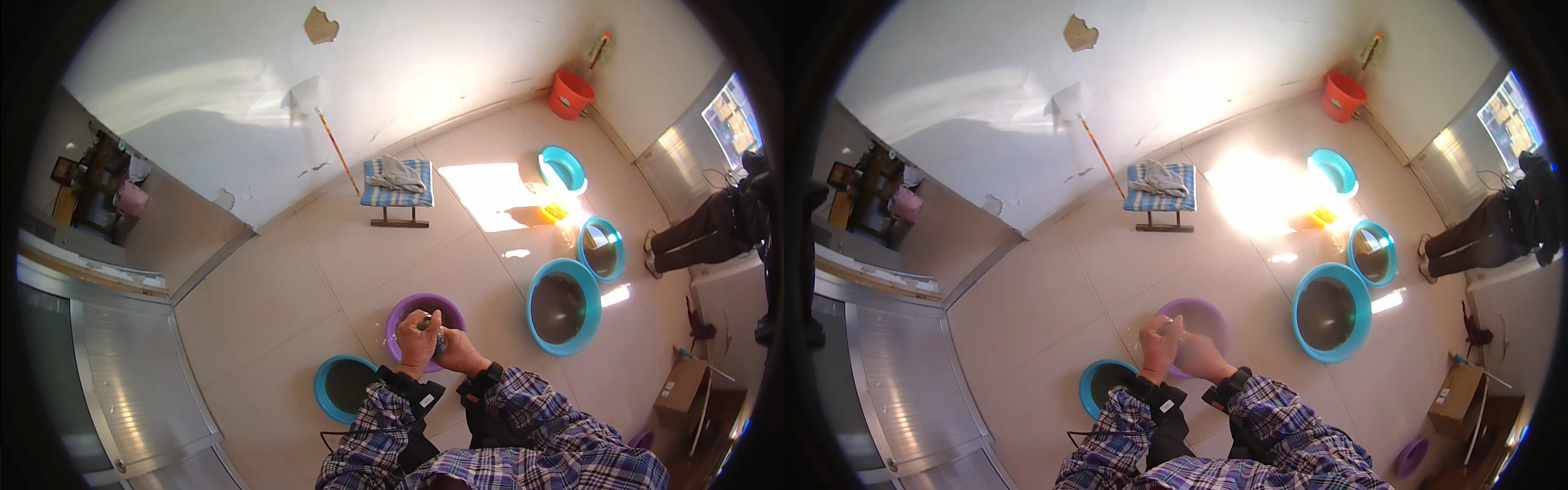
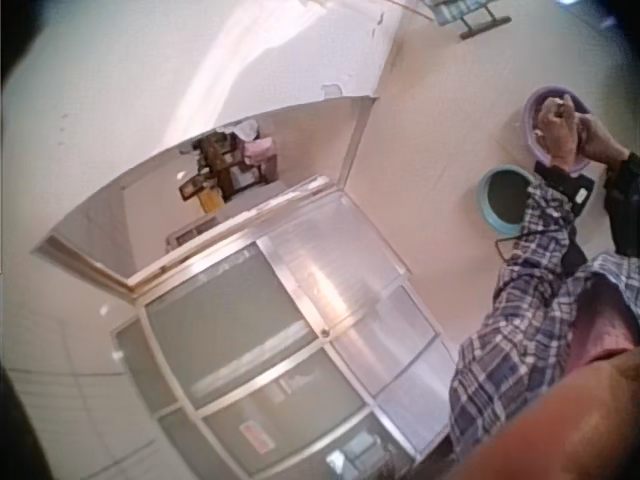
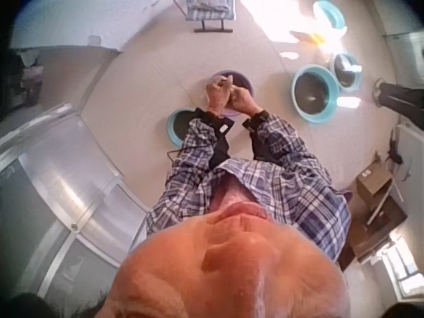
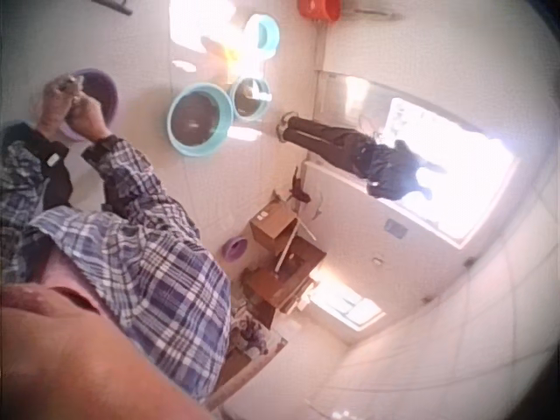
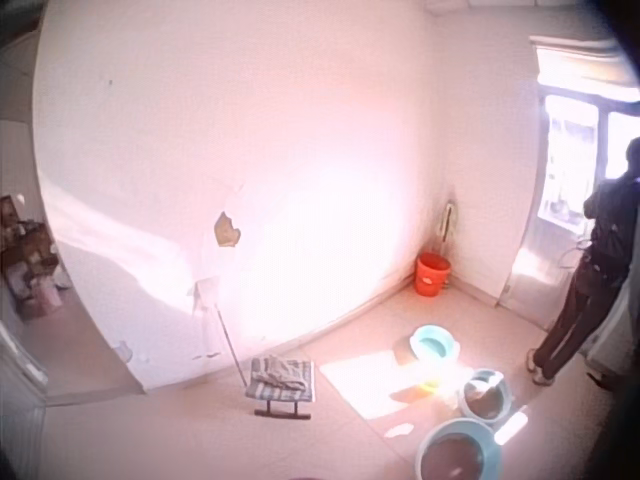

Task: The person wipes a window sill with a cloth, then walks to a room with several basins, rinses the cloth in a purple basin, and wrings it out. Another person is seen cleaning a glass door in the background.

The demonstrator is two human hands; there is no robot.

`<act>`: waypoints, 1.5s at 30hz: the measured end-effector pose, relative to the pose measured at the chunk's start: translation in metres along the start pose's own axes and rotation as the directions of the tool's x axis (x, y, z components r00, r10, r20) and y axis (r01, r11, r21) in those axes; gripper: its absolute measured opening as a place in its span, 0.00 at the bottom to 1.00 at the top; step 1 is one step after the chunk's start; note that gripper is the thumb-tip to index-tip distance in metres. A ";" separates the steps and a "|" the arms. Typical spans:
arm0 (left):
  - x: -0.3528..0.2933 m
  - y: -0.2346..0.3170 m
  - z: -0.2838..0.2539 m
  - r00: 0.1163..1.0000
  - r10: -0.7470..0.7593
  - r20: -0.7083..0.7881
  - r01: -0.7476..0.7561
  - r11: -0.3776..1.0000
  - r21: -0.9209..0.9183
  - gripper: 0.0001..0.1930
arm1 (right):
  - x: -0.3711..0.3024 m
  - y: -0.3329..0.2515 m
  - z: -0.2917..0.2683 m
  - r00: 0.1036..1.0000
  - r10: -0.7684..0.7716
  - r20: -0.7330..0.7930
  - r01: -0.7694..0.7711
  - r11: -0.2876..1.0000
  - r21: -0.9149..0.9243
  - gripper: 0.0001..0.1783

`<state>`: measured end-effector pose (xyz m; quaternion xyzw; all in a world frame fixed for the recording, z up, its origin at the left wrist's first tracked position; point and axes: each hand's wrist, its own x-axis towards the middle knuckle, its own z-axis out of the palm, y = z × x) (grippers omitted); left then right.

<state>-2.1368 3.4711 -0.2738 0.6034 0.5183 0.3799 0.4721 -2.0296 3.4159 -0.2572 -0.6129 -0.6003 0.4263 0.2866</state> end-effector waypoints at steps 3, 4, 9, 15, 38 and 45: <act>-0.001 0.000 -0.005 0.999 0.025 -0.038 -0.024 0.999 0.046 0.12 | 0.005 -0.012 -0.011 0.984 0.051 0.168 -0.036 0.995 -0.090 0.19; -0.002 0.001 -0.007 0.997 0.045 -0.067 -0.040 0.996 0.076 0.13 | 0.007 -0.018 -0.015 0.981 0.025 0.192 -0.003 0.993 -0.117 0.19; -0.003 0.011 -0.013 0.977 -0.040 -0.210 0.031 0.999 -0.043 0.20 | 0.003 -0.060 -0.028 0.978 0.080 0.192 -0.017 0.951 -0.308 0.29; 0.006 0.039 -0.019 0.847 -0.474 -0.242 0.217 0.723 -0.656 0.19 | -0.023 -0.085 -0.017 0.934 -0.287 -0.212 0.167 0.876 -0.452 0.41; -0.005 0.036 -0.025 0.966 0.179 0.189 -0.222 0.945 0.241 0.13 | 0.007 0.014 0.030 0.932 -0.336 0.134 0.361 0.880 -0.309 0.18; -0.009 0.041 -0.023 0.998 0.012 0.061 -0.028 0.963 0.266 0.17 | 0.000 -0.056 -0.013 0.959 0.237 0.156 -0.168 0.917 -0.361 0.22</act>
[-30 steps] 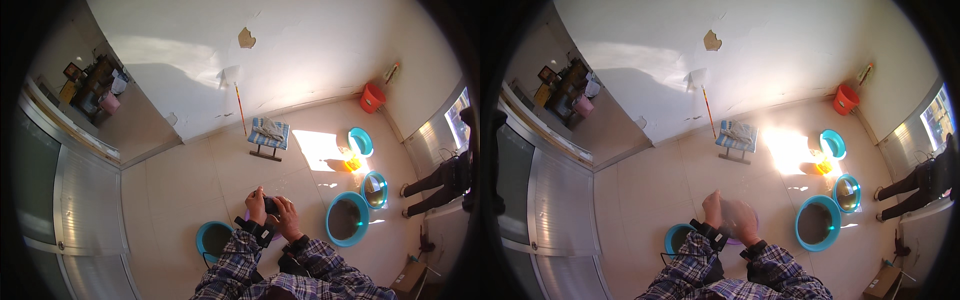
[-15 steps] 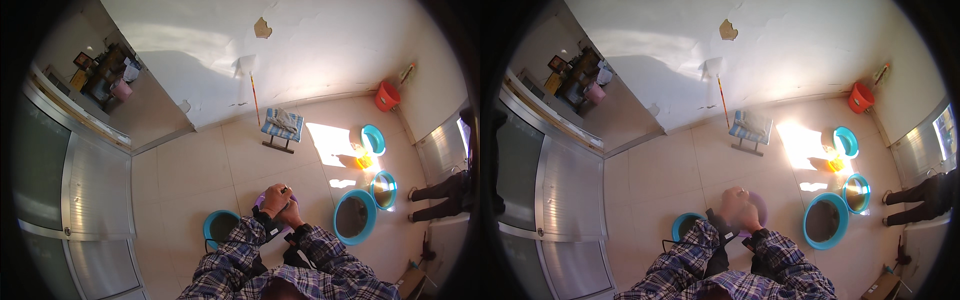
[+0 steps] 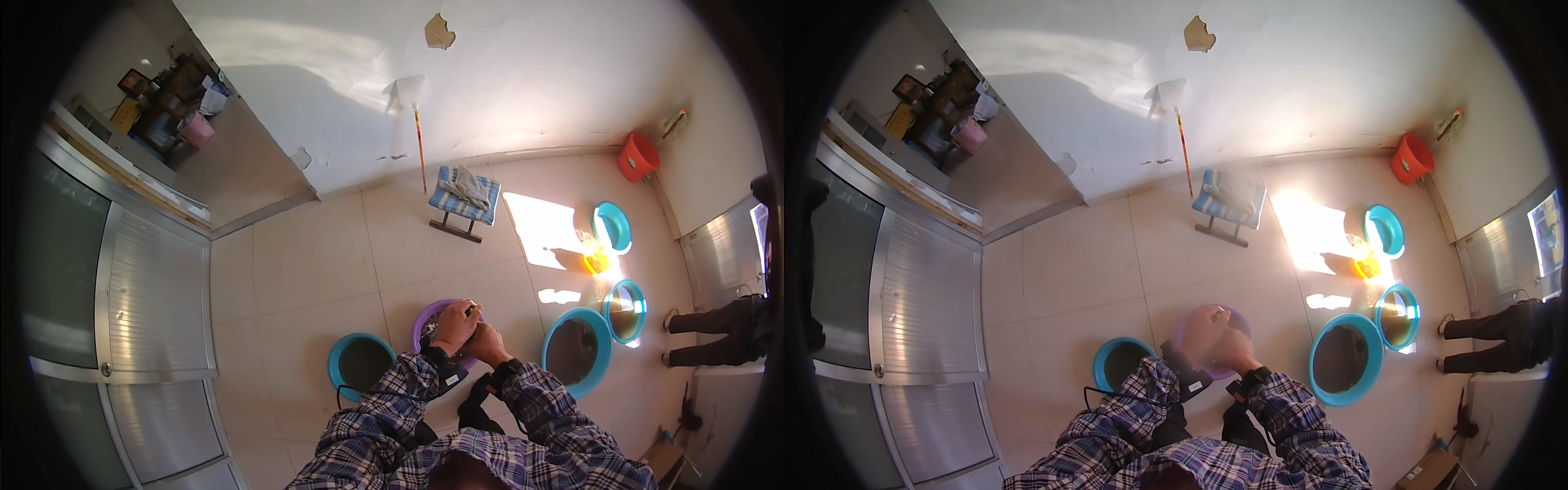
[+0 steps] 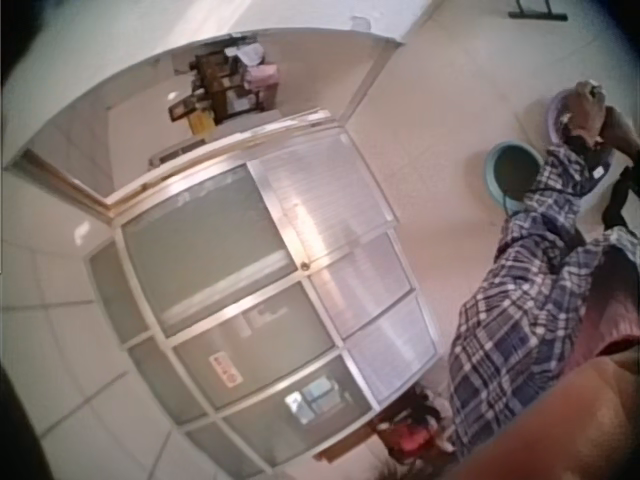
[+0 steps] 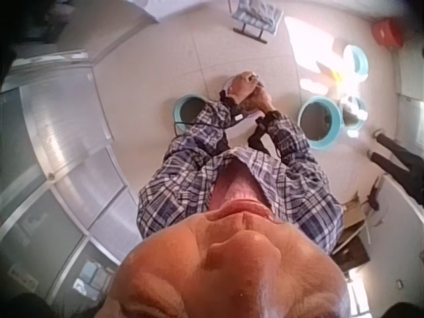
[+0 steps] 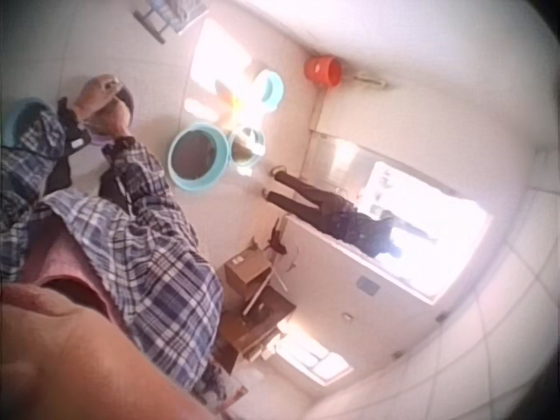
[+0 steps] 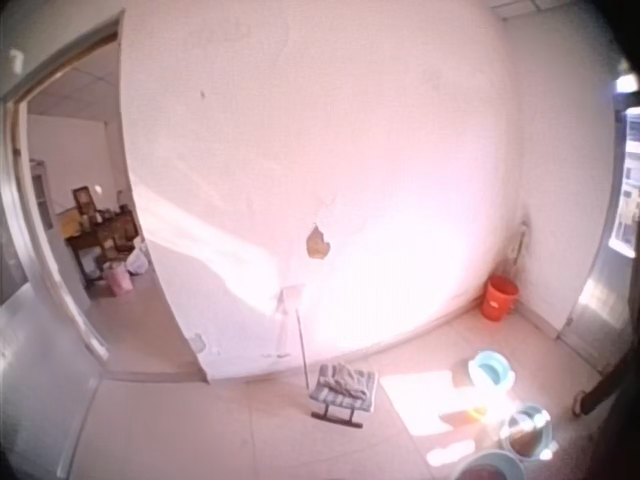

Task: The person wipes a window sill with a cloth, then walks to a room with several basins, rinses the cloth in a purple basin, and wrings it out. Another person is seen cleaning a glass door in the background.

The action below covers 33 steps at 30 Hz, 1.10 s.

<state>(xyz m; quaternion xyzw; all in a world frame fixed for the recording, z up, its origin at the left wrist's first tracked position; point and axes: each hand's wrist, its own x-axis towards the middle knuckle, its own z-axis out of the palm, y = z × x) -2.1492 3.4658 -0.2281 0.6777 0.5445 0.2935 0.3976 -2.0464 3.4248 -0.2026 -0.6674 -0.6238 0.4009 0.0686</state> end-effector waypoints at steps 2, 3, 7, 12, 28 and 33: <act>0.001 0.001 0.003 1.000 -0.004 0.028 0.001 0.993 0.119 0.18 | -0.008 -0.014 -0.014 0.997 0.067 -0.027 -0.067 0.997 -0.030 0.22; 0.002 0.001 0.005 0.999 -0.008 0.043 0.002 0.991 0.132 0.18 | -0.012 -0.019 -0.018 0.997 0.058 -0.043 -0.061 0.996 -0.060 0.21; 0.000 0.008 0.008 0.987 -0.079 0.143 0.061 0.989 0.132 0.18 | -0.019 -0.018 -0.014 0.990 0.074 -0.124 -0.092 0.985 -0.148 0.21; -0.004 0.015 0.009 0.983 0.029 0.184 -0.039 0.998 0.052 0.15 | -0.015 0.026 -0.001 1.000 -0.017 -0.024 0.016 0.998 -0.065 0.18; -0.009 -0.006 0.020 0.860 -0.497 0.116 0.414 0.547 -0.727 0.11 | -0.042 0.026 -0.039 0.927 -0.288 -0.240 0.288 0.957 -0.038 0.39; -0.004 0.032 0.016 0.786 -0.575 0.227 0.468 0.312 -0.827 0.14 | -0.039 0.025 -0.025 0.768 -0.486 -0.417 0.432 0.874 -0.222 0.37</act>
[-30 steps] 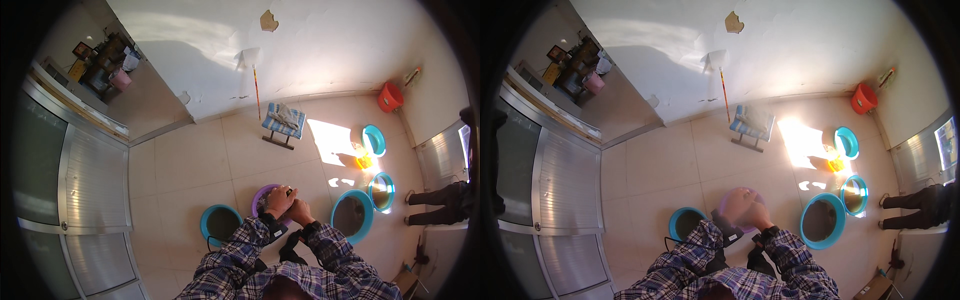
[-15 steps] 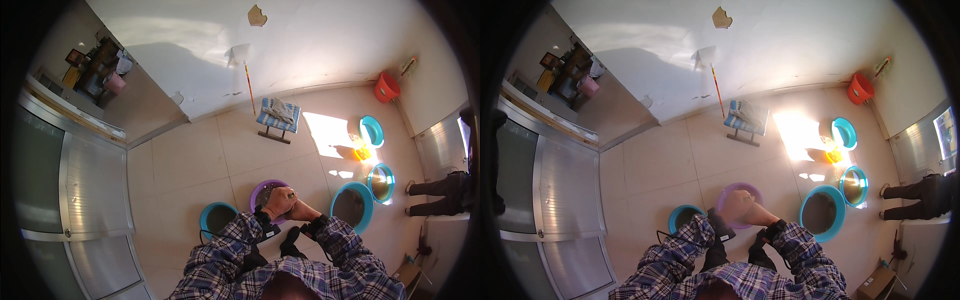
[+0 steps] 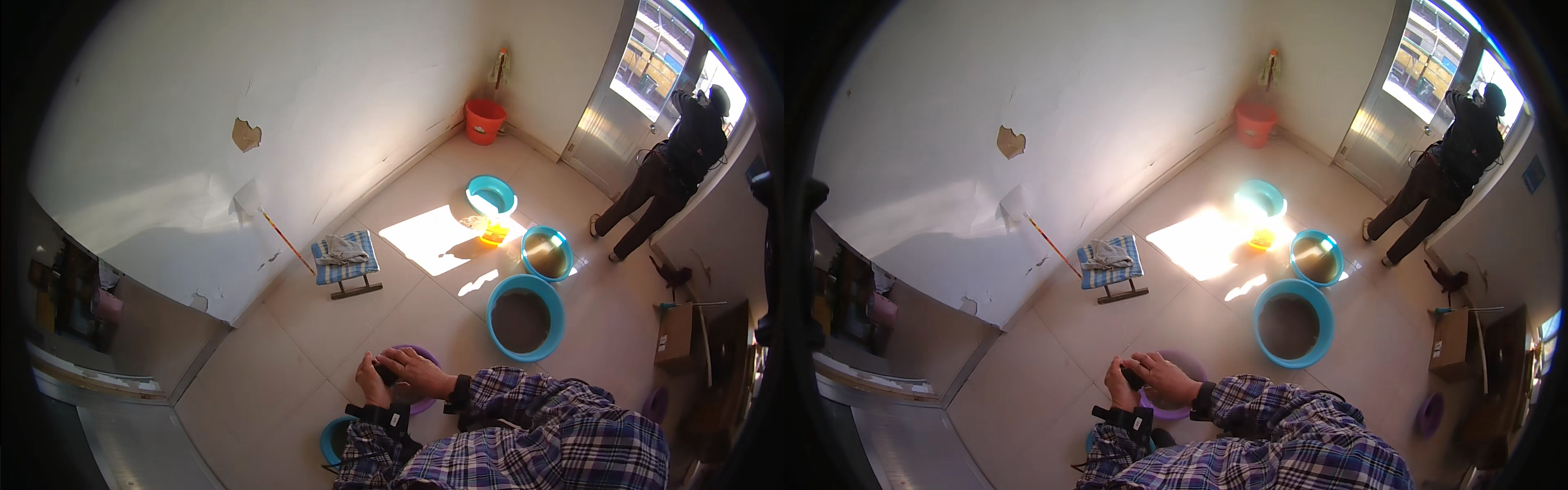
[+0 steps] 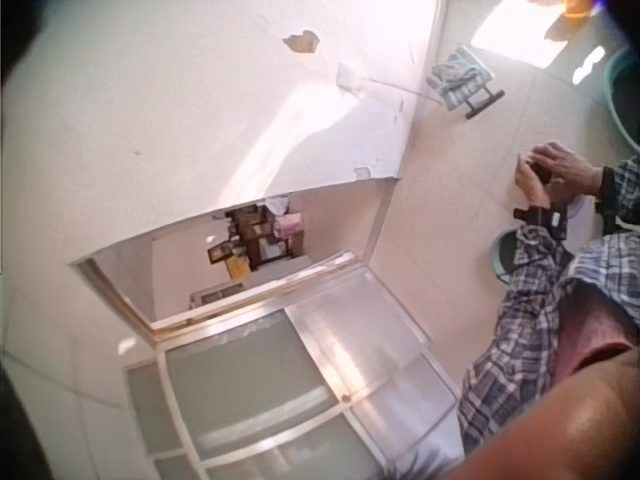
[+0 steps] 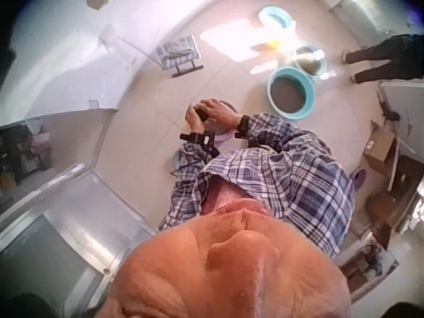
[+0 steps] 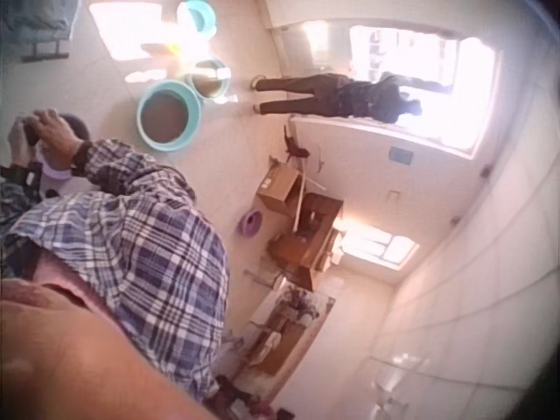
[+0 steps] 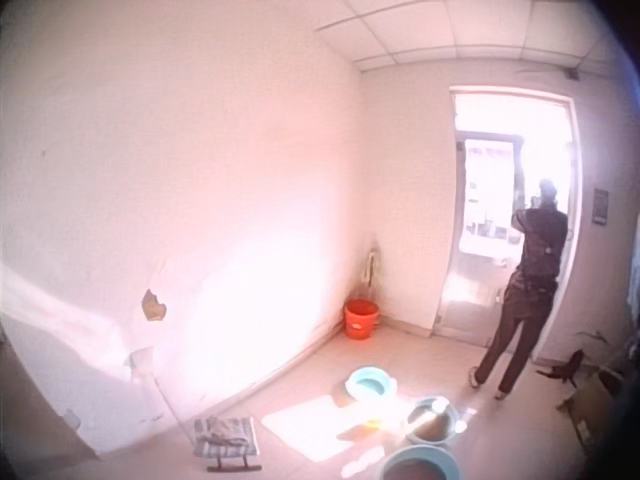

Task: The person wipes a window sill with a cloth, then walks to a room with several basins, rinses the cloth in a purple basin, and wrings it out. Another person is seen cleaning a glass door in the background.

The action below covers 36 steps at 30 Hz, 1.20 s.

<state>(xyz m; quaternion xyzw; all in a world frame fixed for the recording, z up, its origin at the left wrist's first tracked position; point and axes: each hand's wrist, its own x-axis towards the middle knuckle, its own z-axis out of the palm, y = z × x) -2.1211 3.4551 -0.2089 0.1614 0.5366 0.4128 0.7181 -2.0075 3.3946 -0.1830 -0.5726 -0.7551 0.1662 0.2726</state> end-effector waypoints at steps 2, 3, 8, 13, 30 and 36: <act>-0.004 0.003 0.009 0.987 0.160 0.023 -0.162 0.985 0.067 0.15 | 0.002 0.002 -0.002 0.984 0.169 0.052 -0.174 0.980 0.101 0.34; -0.006 0.003 0.012 0.973 0.227 0.032 -0.229 0.961 0.158 0.17 | 0.002 0.003 -0.004 0.982 0.190 -0.008 -0.187 0.972 0.144 0.27; -0.015 0.007 0.020 0.909 0.384 0.161 -0.416 0.829 0.373 0.17 | 0.005 -0.001 -0.022 0.940 0.311 0.142 -0.329 0.935 0.129 0.15; -0.014 0.005 0.015 0.801 0.461 0.381 -0.598 0.642 0.480 0.18 | -0.005 0.010 -0.007 0.913 0.311 0.265 -0.383 0.877 0.290 0.11; -0.006 -0.036 -0.034 0.987 0.025 0.159 -0.052 0.985 0.164 0.13 | -0.033 -0.013 -0.025 0.991 0.116 0.068 -0.114 0.993 -0.024 0.29; -0.032 -0.014 -0.009 0.964 0.019 0.264 -0.020 1.000 0.000 0.16 | -0.026 -0.059 -0.075 0.995 -0.085 -0.046 0.079 0.990 -0.113 0.25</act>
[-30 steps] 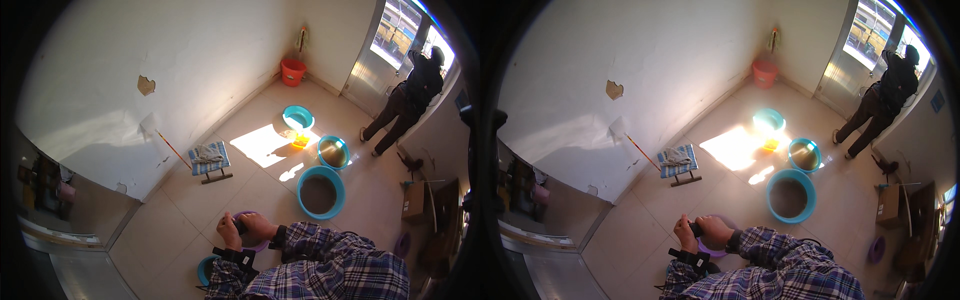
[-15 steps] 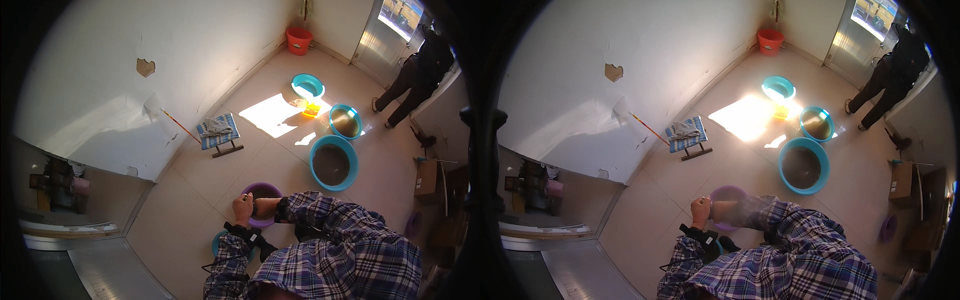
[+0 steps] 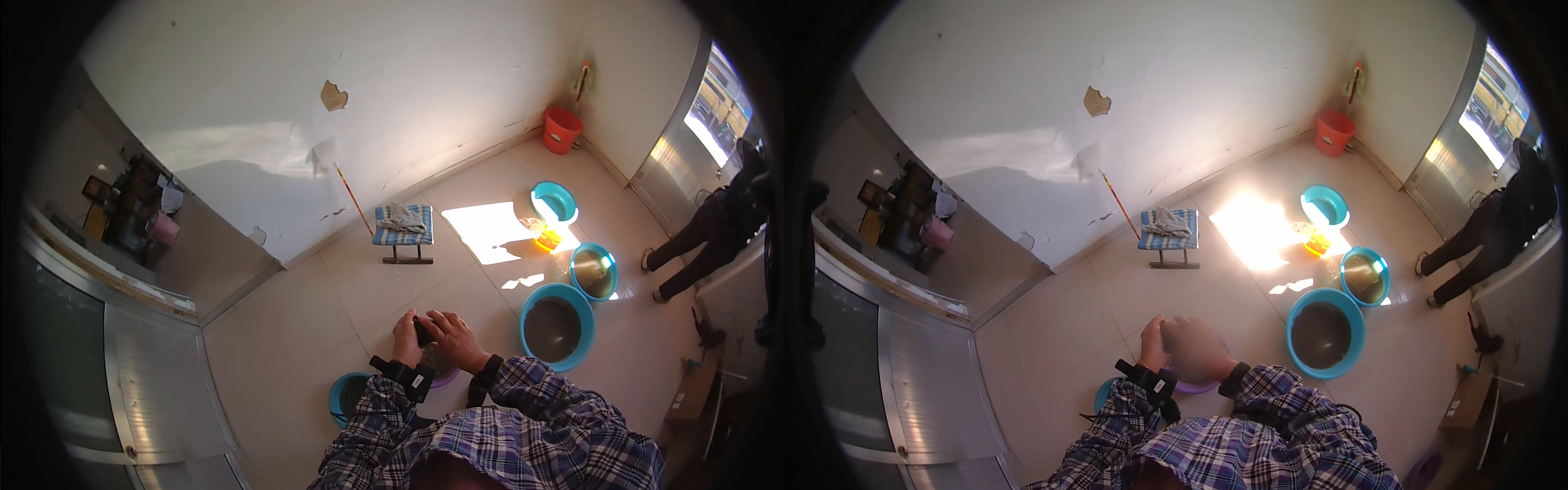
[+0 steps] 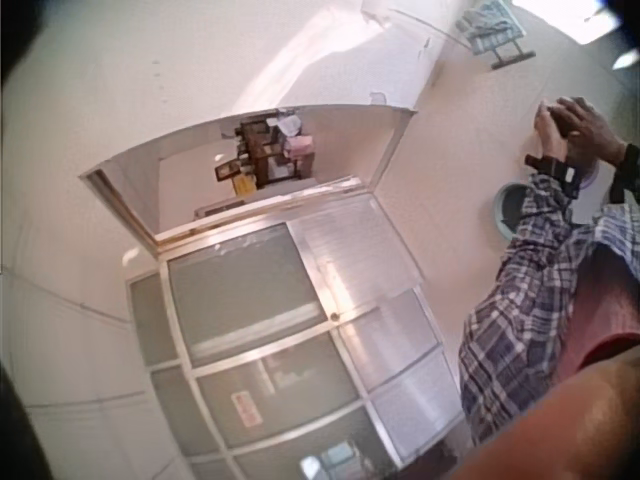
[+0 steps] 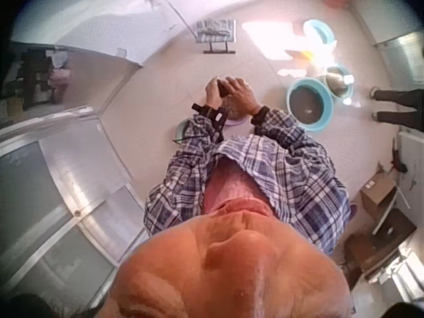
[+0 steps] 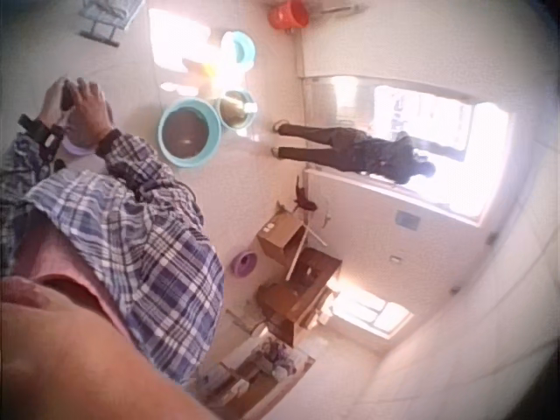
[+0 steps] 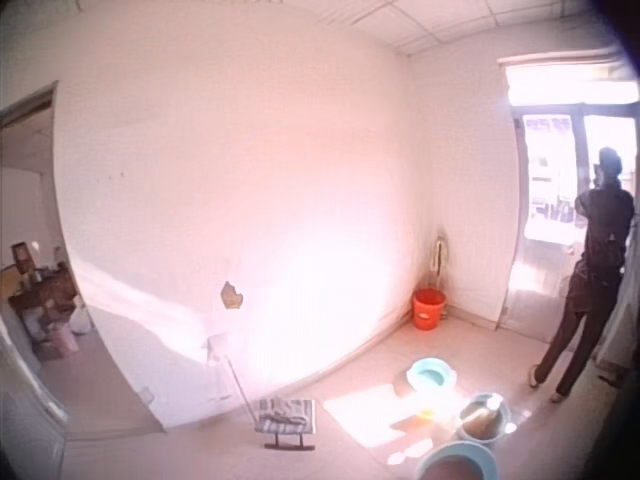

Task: The person wipes a window sill with a cloth, then walks to a room with several basins, rinses the cloth in a purple basin, and wrings it out. Another person is seen cleaning a glass door in the background.

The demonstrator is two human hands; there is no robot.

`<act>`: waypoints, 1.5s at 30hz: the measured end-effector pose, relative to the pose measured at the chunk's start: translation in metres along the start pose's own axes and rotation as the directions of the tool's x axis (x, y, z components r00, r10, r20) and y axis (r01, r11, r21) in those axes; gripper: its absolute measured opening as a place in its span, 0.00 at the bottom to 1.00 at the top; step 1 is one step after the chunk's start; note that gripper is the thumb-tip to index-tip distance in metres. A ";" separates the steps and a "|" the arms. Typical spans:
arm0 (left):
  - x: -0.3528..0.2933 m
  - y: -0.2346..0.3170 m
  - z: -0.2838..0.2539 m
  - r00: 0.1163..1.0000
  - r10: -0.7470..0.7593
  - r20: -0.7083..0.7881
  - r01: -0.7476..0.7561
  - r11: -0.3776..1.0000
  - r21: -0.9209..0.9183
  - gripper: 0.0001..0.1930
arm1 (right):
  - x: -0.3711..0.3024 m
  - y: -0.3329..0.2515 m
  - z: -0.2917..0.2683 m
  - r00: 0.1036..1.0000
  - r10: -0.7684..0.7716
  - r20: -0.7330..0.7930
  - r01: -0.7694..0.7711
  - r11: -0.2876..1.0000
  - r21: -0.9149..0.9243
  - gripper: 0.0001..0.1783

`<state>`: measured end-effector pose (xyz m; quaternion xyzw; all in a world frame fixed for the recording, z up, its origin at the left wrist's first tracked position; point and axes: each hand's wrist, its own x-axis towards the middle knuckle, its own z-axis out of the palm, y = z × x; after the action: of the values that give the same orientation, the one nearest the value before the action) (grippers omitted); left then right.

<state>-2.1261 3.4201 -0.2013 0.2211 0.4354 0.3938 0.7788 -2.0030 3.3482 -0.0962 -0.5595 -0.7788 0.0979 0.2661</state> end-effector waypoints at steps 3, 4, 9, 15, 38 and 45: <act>-0.005 0.008 0.017 0.962 0.251 -0.105 -0.225 0.951 0.213 0.14 | 0.014 -0.002 -0.007 0.955 0.165 0.248 -0.172 0.985 0.005 0.25; -0.006 0.011 0.021 0.934 0.335 -0.124 -0.288 0.913 0.289 0.14 | 0.017 0.000 -0.006 0.941 0.172 0.293 -0.180 0.984 0.001 0.25; -0.016 0.021 0.024 0.821 0.570 0.030 -0.421 0.569 0.707 0.13 | 0.013 0.013 0.020 0.987 0.092 0.129 -0.108 0.986 0.129 0.20; 0.009 -0.007 -0.016 0.652 0.649 0.392 -0.571 0.081 0.817 0.17 | -0.002 0.067 0.093 0.839 0.103 0.535 -0.321 0.886 0.333 0.12; -0.115 0.000 -0.072 0.961 -0.273 0.038 0.174 0.709 0.683 0.28 | -0.185 0.067 0.018 0.428 0.668 0.609 -0.617 0.708 -0.343 0.30; -0.080 -0.010 -0.025 0.798 -0.548 0.252 0.060 0.489 0.870 0.21 | -0.205 0.004 0.025 0.444 0.815 0.373 -0.876 0.483 -0.013 0.26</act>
<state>-2.1675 3.3493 -0.1808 0.5700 0.3830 -0.0819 0.7223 -1.9649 3.1637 -0.1819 -0.8217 -0.4135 0.3801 0.0970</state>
